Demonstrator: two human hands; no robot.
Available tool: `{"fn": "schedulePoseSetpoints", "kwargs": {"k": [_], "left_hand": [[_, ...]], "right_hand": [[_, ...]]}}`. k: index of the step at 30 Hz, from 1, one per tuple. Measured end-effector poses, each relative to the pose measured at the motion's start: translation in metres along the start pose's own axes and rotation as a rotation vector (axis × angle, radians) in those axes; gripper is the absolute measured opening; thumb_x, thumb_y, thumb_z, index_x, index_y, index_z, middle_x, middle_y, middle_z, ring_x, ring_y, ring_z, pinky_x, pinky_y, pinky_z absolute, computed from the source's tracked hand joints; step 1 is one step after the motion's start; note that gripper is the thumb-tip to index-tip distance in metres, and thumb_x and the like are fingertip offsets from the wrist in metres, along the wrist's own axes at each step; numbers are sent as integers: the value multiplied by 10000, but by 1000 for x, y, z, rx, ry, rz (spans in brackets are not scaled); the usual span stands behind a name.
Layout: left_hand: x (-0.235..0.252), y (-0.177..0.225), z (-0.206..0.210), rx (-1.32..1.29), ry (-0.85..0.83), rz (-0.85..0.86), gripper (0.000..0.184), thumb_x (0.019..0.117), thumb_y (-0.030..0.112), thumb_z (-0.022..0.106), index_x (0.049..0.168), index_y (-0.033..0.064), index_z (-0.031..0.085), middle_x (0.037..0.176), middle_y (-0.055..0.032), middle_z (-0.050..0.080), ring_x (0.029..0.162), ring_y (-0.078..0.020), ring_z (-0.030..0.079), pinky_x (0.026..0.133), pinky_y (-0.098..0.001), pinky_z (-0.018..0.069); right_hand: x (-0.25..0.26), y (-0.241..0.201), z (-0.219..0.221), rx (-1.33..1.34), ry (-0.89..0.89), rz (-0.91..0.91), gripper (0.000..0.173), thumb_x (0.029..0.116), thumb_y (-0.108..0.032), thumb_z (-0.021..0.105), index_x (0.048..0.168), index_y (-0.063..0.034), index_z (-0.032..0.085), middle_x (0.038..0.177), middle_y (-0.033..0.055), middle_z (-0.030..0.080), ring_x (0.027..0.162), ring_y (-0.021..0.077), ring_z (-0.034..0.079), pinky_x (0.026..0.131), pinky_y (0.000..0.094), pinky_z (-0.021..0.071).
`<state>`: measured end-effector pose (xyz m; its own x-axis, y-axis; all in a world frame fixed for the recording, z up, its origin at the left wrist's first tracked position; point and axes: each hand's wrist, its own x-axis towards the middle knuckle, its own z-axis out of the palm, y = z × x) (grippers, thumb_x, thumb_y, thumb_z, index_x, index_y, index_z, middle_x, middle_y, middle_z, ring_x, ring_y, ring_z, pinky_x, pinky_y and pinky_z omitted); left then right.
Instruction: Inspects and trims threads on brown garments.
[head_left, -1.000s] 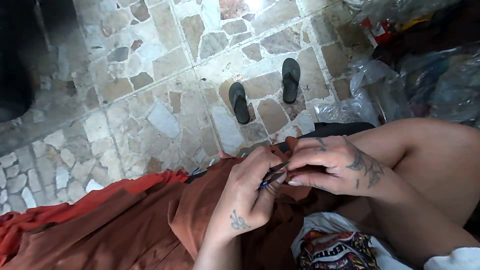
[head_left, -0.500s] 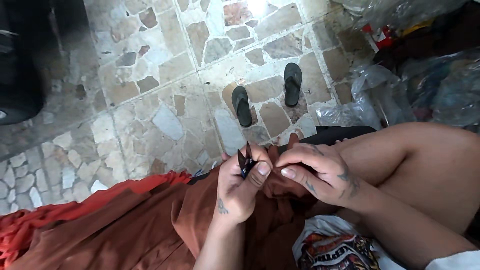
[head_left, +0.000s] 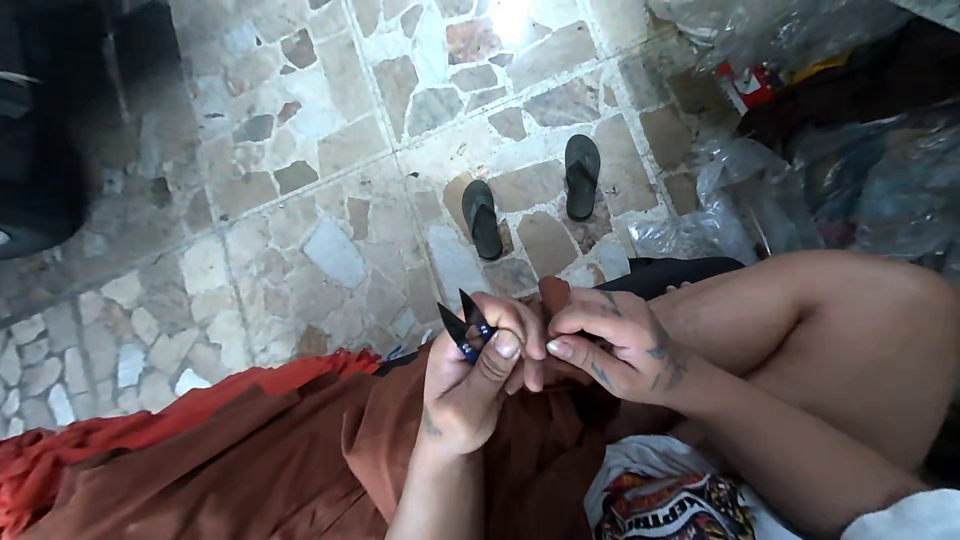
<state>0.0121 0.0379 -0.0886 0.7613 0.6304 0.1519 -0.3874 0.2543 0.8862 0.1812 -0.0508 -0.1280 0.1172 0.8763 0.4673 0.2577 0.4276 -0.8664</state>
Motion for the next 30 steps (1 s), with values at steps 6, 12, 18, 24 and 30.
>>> {"fn": "schedulePoseSetpoints", "kwargs": {"k": [6, 12, 18, 24, 30], "left_hand": [[-2, 12, -12, -12, 49, 45, 133, 1041, 251, 603, 1025, 130, 655, 861, -1, 660, 656, -60, 623, 591, -200, 539], [-4, 26, -27, -60, 71, 72, 98, 1024, 216, 628, 1034, 123, 657, 865, -20, 668, 660, -100, 655, 593, -230, 572], [-6, 37, -35, -150, 182, 123, 95, 979, 202, 686, 1007, 113, 670, 831, -27, 670, 620, -110, 650, 556, -235, 565], [5, 18, -21, 310, 375, 258, 118, 1041, 299, 595, 1050, 205, 666, 1041, 1, 728, 883, -154, 747, 753, -317, 650], [-4, 23, -29, 1200, -146, -209, 189, 1005, 153, 473, 1031, 90, 649, 865, 19, 666, 733, -61, 627, 643, -276, 541]], "right_hand": [[3, 6, -9, -76, 8, -2, 250, 1026, -161, 597, 910, 20, 724, 803, 50, 678, 767, 24, 621, 700, 162, 516], [4, 11, -1, -38, -29, 46, 245, 1027, -167, 595, 942, 12, 739, 869, 50, 710, 832, 28, 651, 759, 178, 543], [5, 15, -1, -110, -17, 76, 220, 1010, -163, 618, 931, -1, 744, 876, 50, 711, 846, 41, 665, 776, 188, 557], [2, 20, 7, -232, 18, -9, 219, 1007, -157, 603, 921, -10, 742, 834, 71, 716, 782, 80, 671, 709, 225, 553], [5, 15, 1, -333, 48, -43, 207, 998, -158, 623, 926, -16, 755, 821, 66, 724, 752, 90, 680, 685, 242, 566]]}}
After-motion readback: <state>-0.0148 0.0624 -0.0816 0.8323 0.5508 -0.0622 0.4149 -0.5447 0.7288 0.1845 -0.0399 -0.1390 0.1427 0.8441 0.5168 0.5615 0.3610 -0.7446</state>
